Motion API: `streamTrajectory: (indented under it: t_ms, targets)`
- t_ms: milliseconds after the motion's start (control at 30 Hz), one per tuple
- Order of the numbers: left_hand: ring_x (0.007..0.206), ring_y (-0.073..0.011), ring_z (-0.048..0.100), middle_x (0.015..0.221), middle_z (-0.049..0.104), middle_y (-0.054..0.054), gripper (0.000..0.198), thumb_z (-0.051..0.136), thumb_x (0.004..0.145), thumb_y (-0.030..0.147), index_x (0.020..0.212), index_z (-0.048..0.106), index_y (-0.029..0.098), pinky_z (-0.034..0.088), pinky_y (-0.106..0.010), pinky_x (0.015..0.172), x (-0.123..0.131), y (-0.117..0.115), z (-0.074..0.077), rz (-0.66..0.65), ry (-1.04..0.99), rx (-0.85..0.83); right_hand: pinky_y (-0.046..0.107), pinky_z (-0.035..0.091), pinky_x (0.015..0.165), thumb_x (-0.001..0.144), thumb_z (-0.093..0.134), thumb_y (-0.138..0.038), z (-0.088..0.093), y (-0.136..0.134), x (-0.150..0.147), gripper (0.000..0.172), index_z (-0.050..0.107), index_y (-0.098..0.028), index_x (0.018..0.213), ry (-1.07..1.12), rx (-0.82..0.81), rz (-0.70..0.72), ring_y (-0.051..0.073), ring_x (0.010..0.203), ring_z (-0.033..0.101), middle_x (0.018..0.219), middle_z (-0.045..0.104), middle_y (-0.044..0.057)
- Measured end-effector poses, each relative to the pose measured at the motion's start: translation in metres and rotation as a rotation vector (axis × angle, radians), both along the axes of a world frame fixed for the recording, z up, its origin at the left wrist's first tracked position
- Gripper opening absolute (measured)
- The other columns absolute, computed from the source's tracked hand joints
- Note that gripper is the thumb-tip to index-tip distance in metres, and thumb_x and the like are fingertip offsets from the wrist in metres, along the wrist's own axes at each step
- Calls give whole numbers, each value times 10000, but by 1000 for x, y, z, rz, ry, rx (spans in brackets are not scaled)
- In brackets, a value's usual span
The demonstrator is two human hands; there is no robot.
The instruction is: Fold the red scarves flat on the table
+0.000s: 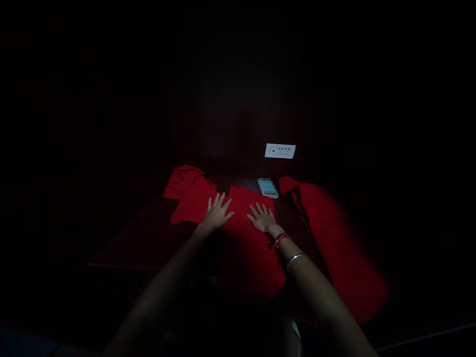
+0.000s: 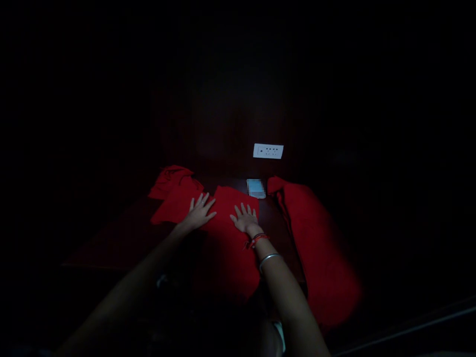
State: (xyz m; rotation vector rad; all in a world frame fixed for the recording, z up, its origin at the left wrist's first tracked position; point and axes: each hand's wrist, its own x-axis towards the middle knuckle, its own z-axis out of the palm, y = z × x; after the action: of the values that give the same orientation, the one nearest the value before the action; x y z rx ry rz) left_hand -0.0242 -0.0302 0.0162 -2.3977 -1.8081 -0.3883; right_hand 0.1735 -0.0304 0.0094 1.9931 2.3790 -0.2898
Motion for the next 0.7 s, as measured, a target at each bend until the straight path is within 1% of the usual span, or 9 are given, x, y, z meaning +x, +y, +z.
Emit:
streamTrajectory:
  t_ms: [100,167,200,233,300,367,500,633,700]
  targets:
    - [1251,-303,44,1386,92,-116,582,330,782,484,1277,295,179,84,-496,979,-52,-12,19,264,-56,92,448,46,982,806,113,-550,8,1,-2,617,97,-232,1335,-16,-48,-3,263,1254,6,1402,20,49]
    - [1232,-356,88,1359,141,-192,699,361,738,549,1279,283,113,148,-531,946,-93,-22,27,513,-137,-12,492,34,965,816,170,-514,16,1,-9,598,145,-208,1330,-49,-45,-17,288,1250,19,1399,49,75]
    - [1215,-368,155,1327,210,-230,769,392,702,581,1274,281,78,200,-524,930,-112,-26,28,586,-185,-95,516,27,953,819,198,-496,19,0,-14,588,165,-201,1327,-56,-15,-17,298,1248,19,1397,57,83]
    - [1192,-359,236,1286,290,-246,814,434,667,592,1264,289,59,259,-489,917,-128,-30,27,594,-234,-172,536,27,942,819,214,-487,21,-2,-21,581,169,-205,1325,-45,34,-8,304,1246,18,1397,58,85]
    - [1128,-300,380,1218,418,-199,788,499,627,568,1236,333,96,339,-395,892,-149,-34,19,465,-324,-210,555,44,930,815,205,-510,21,-7,-35,587,129,-238,1329,15,129,47,302,1246,17,1399,50,68]
    - [1056,-253,467,1155,503,-129,708,574,584,497,1181,395,162,376,-344,865,-155,-34,9,330,-389,-216,563,56,923,804,160,-554,15,-14,-47,596,89,-281,1328,64,157,109,296,1246,29,1399,63,43]
    - [928,-224,549,1003,599,-66,512,620,548,301,1028,493,175,419,-335,804,-138,-23,-2,291,-637,-154,554,26,929,802,125,-564,0,-24,-52,579,151,-299,1317,30,140,140,293,1247,44,1395,104,33]
    - [848,-182,575,970,601,-59,421,534,583,239,989,494,134,456,-280,737,-122,-15,2,189,-1065,71,531,50,942,802,129,-565,-4,-25,-35,575,174,-303,1311,20,151,150,281,1249,60,1395,111,28]
    - [854,-173,569,992,589,-55,413,493,597,229,998,485,135,459,-271,734,-118,-14,5,158,-1128,138,523,61,946,802,129,-567,-2,-25,-27,572,174,-309,1310,16,159,158,273,1250,65,1394,116,22]
